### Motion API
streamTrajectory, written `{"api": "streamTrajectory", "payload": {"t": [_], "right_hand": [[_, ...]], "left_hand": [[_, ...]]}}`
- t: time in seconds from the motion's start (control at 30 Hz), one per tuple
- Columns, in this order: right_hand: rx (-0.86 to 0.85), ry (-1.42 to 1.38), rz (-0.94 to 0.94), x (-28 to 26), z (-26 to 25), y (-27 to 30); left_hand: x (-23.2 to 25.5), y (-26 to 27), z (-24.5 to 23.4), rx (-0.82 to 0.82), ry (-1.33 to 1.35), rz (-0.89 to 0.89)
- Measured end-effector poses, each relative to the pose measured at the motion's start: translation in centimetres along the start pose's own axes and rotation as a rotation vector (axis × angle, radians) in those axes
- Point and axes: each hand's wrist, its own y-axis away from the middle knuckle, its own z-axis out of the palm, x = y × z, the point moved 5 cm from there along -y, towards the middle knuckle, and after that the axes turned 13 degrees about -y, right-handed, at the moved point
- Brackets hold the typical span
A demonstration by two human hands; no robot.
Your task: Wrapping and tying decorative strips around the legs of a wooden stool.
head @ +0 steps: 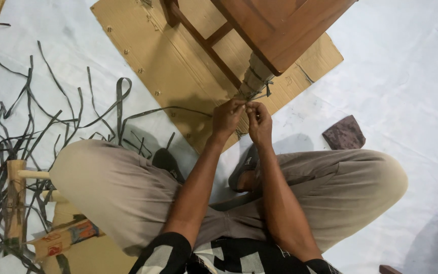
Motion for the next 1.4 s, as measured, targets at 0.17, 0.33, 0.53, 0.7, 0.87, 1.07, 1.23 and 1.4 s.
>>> {"api": "streamTrajectory", "payload": {"t": [0.17, 0.33, 0.53, 0.7, 0.87, 1.07, 1.23, 1.4], "right_hand": [[0.048, 0.011, 0.0, -0.4, -0.3, 0.3], [0.102, 0.069, -0.028, -2.2, -0.3, 0.6], [0.232, 0.071, -0.057, -1.4, -1.4, 0.2], [0.34, 0.089, -0.117, -1.2, -1.8, 0.2], [0.396, 0.095, -0.119, -0.6, -2.1, 0.2], [0.482, 0.116, -0.141, 0.3, -2.3, 1.5], [0.455, 0.152, -0.137, -0.6, -0.3, 3.0], [0.495, 0.073, 0.045, 3.4, -0.3, 4.4]], "left_hand": [[-0.4, -0.2, 0.8, -0.006, -0.071, -0.038], [-0.9, -0.6, 1.2, 0.041, -0.078, -0.075], [-0.5, -1.2, 0.5, -0.011, 0.015, -0.212], [-1.1, -1.5, 1.0, -0.069, 0.051, -0.304], [-1.4, -1.6, 1.3, -0.084, 0.044, -0.338], [-1.6, -1.5, 0.9, -0.163, 0.112, -0.347], [-3.5, -0.8, 2.9, -0.21, 0.167, -0.352], [-4.6, 0.3, 3.8, -0.278, 0.131, -0.314]]}}
